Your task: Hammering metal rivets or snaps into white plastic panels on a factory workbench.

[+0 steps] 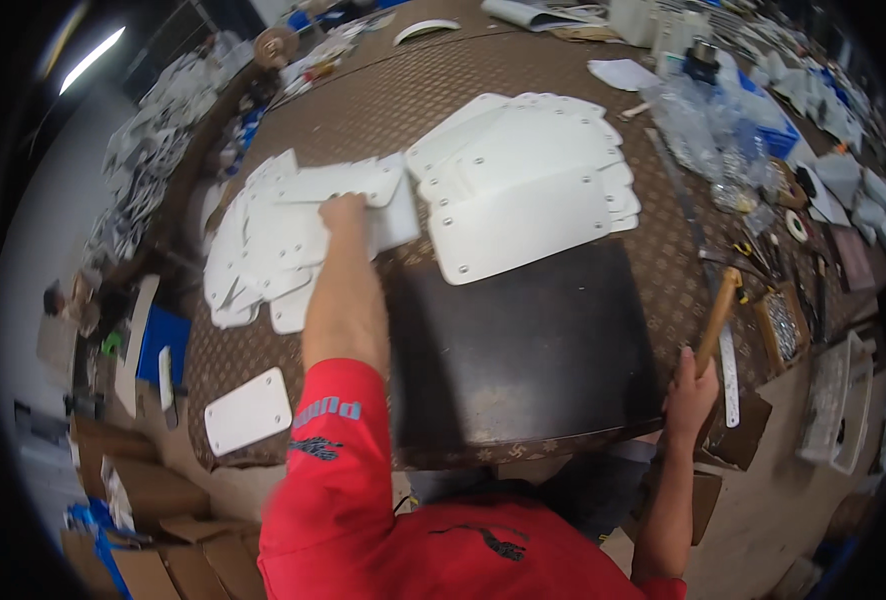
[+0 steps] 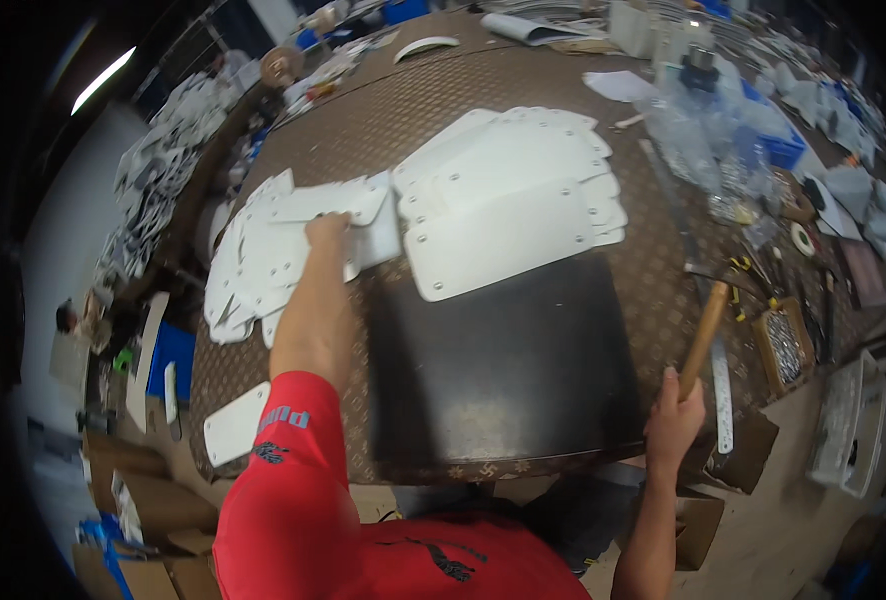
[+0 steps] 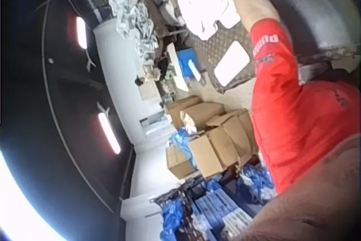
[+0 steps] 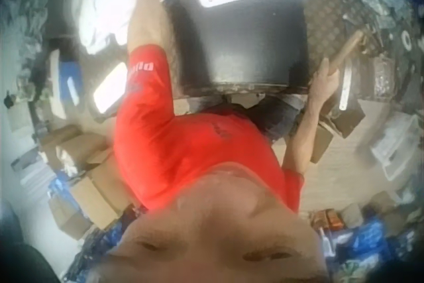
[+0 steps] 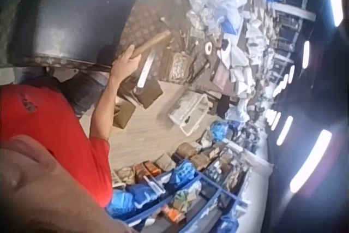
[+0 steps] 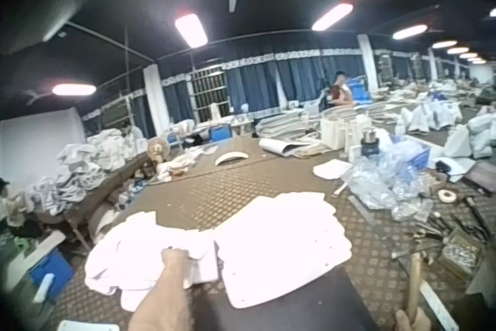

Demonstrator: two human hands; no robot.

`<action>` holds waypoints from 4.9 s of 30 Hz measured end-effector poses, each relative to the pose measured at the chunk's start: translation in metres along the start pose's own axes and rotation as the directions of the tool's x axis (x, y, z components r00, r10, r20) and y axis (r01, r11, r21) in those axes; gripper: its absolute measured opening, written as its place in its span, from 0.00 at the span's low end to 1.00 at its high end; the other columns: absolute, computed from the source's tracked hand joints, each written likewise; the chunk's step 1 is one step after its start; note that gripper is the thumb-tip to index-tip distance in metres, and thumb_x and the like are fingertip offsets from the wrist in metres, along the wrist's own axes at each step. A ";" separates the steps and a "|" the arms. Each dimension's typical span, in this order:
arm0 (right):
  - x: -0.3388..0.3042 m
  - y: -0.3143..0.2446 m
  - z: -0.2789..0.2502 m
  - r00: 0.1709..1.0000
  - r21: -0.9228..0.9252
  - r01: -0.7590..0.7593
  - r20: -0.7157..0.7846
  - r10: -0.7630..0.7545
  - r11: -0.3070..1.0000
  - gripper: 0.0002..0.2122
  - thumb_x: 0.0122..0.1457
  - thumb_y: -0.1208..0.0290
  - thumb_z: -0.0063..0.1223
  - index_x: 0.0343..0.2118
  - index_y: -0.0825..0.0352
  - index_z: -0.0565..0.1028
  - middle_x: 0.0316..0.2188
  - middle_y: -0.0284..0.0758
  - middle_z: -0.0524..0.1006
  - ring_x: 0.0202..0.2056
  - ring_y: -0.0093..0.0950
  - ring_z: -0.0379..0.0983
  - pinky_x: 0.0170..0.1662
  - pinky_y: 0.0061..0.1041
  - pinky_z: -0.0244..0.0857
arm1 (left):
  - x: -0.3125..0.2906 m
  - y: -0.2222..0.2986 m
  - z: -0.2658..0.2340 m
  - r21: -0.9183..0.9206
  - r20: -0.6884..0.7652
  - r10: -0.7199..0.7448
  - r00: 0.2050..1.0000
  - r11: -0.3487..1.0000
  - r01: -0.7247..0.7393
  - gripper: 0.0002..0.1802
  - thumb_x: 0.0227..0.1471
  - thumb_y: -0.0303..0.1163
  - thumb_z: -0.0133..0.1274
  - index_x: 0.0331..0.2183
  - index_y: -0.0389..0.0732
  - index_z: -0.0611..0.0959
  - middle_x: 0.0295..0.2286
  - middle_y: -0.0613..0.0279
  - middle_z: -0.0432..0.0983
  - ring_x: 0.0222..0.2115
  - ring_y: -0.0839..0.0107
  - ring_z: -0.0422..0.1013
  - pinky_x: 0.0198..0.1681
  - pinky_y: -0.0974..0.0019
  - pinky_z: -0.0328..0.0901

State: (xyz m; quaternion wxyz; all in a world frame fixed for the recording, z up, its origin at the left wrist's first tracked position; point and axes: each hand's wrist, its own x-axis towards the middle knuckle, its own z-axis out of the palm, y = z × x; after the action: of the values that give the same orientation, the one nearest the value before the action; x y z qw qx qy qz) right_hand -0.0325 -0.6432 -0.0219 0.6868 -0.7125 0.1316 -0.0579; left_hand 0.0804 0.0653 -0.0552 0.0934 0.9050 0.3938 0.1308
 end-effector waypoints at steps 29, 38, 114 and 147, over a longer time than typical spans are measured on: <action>-0.065 -0.008 -0.043 0.999 -0.094 -0.006 0.032 0.009 0.996 0.11 0.68 0.63 0.52 0.30 0.61 0.67 0.14 0.21 0.60 0.11 0.12 0.53 0.12 0.16 0.47 | -0.348 0.064 -0.116 -0.819 0.413 0.388 0.824 0.554 0.150 0.13 0.55 0.29 0.60 0.42 0.34 0.84 0.34 0.62 0.81 0.35 0.76 0.74 0.42 0.70 0.68; -0.121 -0.028 0.019 0.917 -0.265 0.259 0.369 -0.151 0.929 0.10 0.67 0.66 0.54 0.30 0.64 0.69 0.16 0.22 0.64 0.16 0.12 0.59 0.17 0.16 0.51 | -0.351 0.066 -0.101 -0.933 0.157 0.421 0.894 0.359 -0.005 0.13 0.52 0.25 0.63 0.41 0.34 0.85 0.35 0.64 0.82 0.33 0.77 0.75 0.43 0.70 0.68; -0.127 -0.161 -0.082 0.709 0.046 0.691 0.154 -0.688 0.722 0.07 0.64 0.69 0.52 0.30 0.66 0.73 0.19 0.25 0.68 0.17 0.16 0.61 0.18 0.18 0.53 | -0.435 0.243 -0.042 -0.939 0.140 0.763 0.631 0.304 -0.159 0.09 0.54 0.24 0.60 0.39 0.36 0.85 0.32 0.65 0.81 0.32 0.77 0.75 0.41 0.71 0.69; -0.156 -0.066 -0.088 0.918 -0.473 0.244 0.393 -0.045 0.847 0.10 0.68 0.64 0.52 0.31 0.62 0.70 0.15 0.20 0.60 0.16 0.11 0.55 0.20 0.15 0.50 | -0.482 0.203 -0.055 -0.918 -0.024 0.834 0.551 0.200 -0.342 0.10 0.55 0.31 0.60 0.32 0.33 0.79 0.28 0.57 0.75 0.30 0.71 0.73 0.34 0.64 0.67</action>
State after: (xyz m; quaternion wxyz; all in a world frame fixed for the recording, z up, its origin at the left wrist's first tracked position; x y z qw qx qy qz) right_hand -0.1979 -0.6846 0.0631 0.4779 -0.8752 -0.0435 0.0610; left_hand -0.1130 -0.4225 -0.0264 0.5575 0.8083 -0.1622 0.0981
